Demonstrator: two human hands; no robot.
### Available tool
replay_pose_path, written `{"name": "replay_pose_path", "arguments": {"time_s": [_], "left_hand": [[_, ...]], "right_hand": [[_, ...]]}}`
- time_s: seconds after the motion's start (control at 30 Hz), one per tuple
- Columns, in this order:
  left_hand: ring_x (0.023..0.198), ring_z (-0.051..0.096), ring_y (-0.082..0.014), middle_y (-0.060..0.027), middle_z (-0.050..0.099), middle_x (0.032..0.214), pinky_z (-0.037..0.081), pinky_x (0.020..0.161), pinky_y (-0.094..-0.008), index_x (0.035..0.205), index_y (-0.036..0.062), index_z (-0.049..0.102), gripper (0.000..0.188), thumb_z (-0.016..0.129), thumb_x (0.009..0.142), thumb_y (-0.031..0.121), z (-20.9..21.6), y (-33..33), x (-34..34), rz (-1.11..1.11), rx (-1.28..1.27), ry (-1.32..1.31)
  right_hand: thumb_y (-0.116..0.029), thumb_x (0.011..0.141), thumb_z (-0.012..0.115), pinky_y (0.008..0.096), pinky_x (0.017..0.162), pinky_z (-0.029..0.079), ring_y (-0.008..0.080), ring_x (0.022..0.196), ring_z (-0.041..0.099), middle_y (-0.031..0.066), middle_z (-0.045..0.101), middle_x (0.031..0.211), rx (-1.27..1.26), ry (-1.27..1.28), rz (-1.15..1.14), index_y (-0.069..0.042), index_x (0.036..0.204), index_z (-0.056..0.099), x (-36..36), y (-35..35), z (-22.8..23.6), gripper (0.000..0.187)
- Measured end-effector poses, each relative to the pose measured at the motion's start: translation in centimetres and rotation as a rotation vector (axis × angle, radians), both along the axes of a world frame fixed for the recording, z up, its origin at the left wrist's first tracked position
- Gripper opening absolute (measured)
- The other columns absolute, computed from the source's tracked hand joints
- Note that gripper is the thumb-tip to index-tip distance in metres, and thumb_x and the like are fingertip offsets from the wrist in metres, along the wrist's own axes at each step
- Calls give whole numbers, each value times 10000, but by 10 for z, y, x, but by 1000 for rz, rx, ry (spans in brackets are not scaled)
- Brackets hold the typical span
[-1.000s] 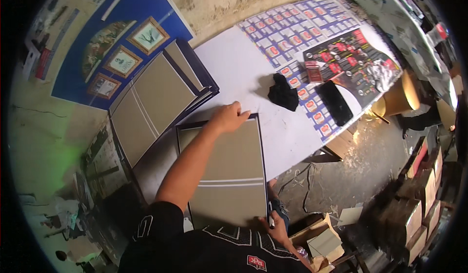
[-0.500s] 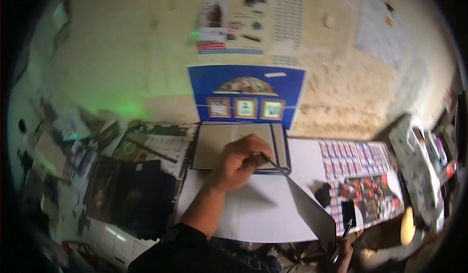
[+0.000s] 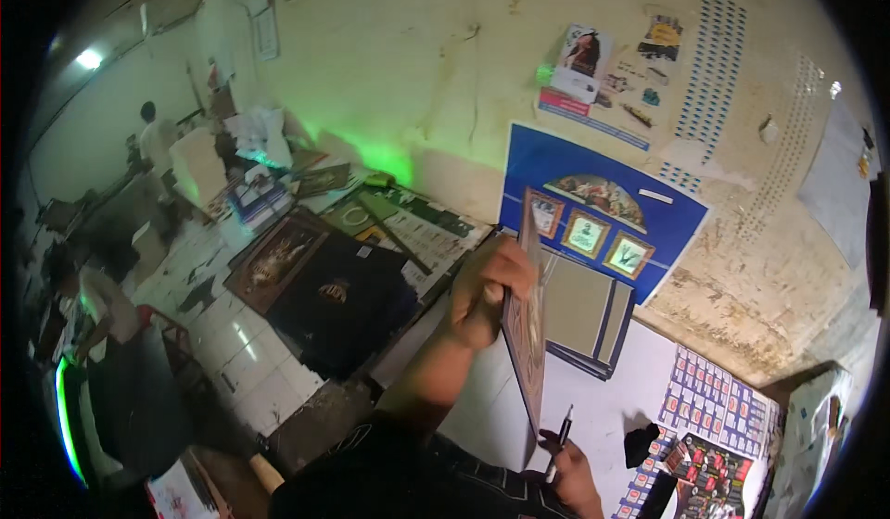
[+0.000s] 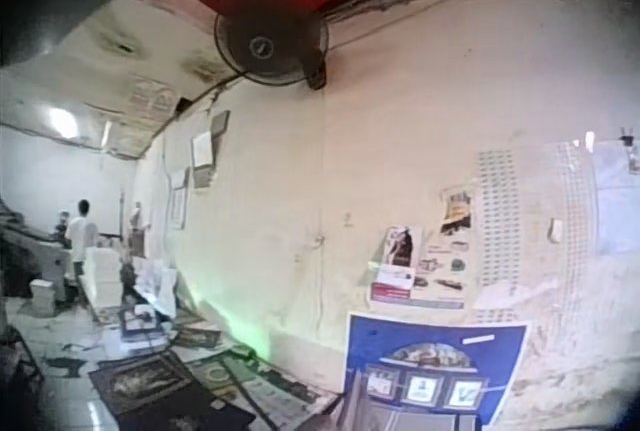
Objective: The person marks the edges of booklets using a marker, wipes the surfaces by hand, and stacks the booklets on a table.
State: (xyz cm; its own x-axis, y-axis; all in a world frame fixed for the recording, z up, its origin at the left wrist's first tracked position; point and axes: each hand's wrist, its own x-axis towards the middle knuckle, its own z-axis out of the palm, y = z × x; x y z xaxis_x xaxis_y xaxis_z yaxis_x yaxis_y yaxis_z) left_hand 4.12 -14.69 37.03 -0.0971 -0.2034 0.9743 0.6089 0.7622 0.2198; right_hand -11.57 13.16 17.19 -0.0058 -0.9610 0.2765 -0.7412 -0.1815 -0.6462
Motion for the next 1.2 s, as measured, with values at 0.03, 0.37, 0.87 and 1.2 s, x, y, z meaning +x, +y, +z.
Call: {"name": "replay_pose_path", "arguments": {"time_s": [0.03,0.37,0.87,1.2], "left_hand": [[676,539,-223,-87,564,756,412,613,-353,797,68,568,491,407,1035,466,4,3,1,22,3,-2],[606,512,-244,-60,534,679,390,580,-364,734,72,529,429,427,1033,362,76,44,-43,-243,-273,-198],[514,497,-193,-30,545,606,368,519,-336,696,91,540,533,408,1029,484,50,74,-81,-392,-255,-353],[528,483,-219,-37,524,608,371,543,-362,671,93,483,393,405,1010,277,17,79,-79,-461,-144,-342]], "right_hand": [[-188,718,878,440,896,523,380,1055,653,230,617,1258,-24,-46,75,-23,1292,500,-4,-4,14,707],[-381,957,601,404,650,566,303,694,705,151,698,830,-974,58,-112,-229,1414,402,-32,-7,173,520],[-278,809,831,347,683,547,235,802,731,79,743,839,-845,-88,87,-154,1067,588,-16,5,227,375],[-139,911,606,399,536,524,268,636,671,214,665,763,-963,-324,240,-68,1172,458,-19,-24,222,308]]}}
